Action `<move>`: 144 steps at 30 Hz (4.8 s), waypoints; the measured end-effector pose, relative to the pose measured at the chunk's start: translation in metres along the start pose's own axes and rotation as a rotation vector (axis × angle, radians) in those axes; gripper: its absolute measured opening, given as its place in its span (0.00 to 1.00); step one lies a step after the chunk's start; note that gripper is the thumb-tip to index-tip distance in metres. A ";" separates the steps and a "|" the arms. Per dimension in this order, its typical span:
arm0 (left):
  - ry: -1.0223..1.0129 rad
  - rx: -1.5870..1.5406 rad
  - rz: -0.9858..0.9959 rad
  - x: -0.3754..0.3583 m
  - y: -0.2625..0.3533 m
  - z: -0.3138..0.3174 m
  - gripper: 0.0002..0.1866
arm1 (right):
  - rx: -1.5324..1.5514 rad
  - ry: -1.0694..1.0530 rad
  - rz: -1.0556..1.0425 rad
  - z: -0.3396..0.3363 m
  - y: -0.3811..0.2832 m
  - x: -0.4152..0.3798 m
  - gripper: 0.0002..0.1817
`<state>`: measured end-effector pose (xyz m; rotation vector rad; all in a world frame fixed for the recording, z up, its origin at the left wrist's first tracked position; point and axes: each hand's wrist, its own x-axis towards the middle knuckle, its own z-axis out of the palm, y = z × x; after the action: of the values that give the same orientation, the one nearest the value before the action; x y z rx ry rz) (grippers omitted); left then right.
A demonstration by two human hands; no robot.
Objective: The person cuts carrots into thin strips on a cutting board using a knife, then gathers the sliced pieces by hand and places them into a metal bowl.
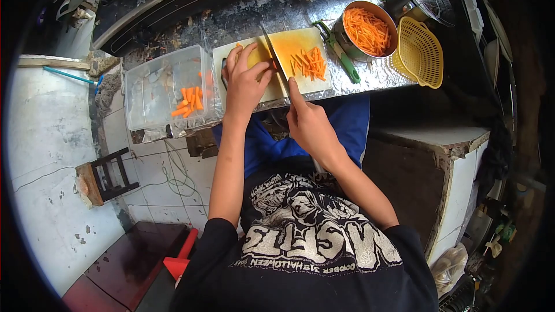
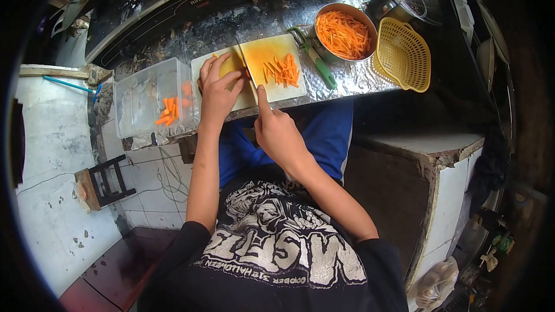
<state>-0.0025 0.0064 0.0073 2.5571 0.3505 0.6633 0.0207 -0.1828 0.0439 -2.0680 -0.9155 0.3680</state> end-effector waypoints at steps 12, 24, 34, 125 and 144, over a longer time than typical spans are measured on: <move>-0.006 -0.051 -0.031 0.001 -0.006 0.002 0.08 | -0.163 -0.023 0.050 0.022 0.000 0.029 0.40; 0.052 -0.077 -0.039 -0.001 -0.008 0.005 0.09 | -0.071 0.002 0.042 0.007 -0.010 0.023 0.34; 0.033 -0.079 -0.043 0.001 -0.009 0.005 0.07 | -0.171 -0.030 0.001 0.023 -0.004 0.024 0.40; -0.122 0.101 -0.134 0.003 0.055 0.021 0.22 | 0.122 0.280 0.302 -0.058 0.001 -0.008 0.28; -0.006 0.207 -0.070 0.025 -0.021 -0.005 0.19 | 0.167 0.255 0.339 -0.055 0.004 -0.008 0.28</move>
<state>0.0136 0.0352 0.0104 2.7264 0.5284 0.6216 0.0473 -0.2218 0.0741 -2.0553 -0.3698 0.3352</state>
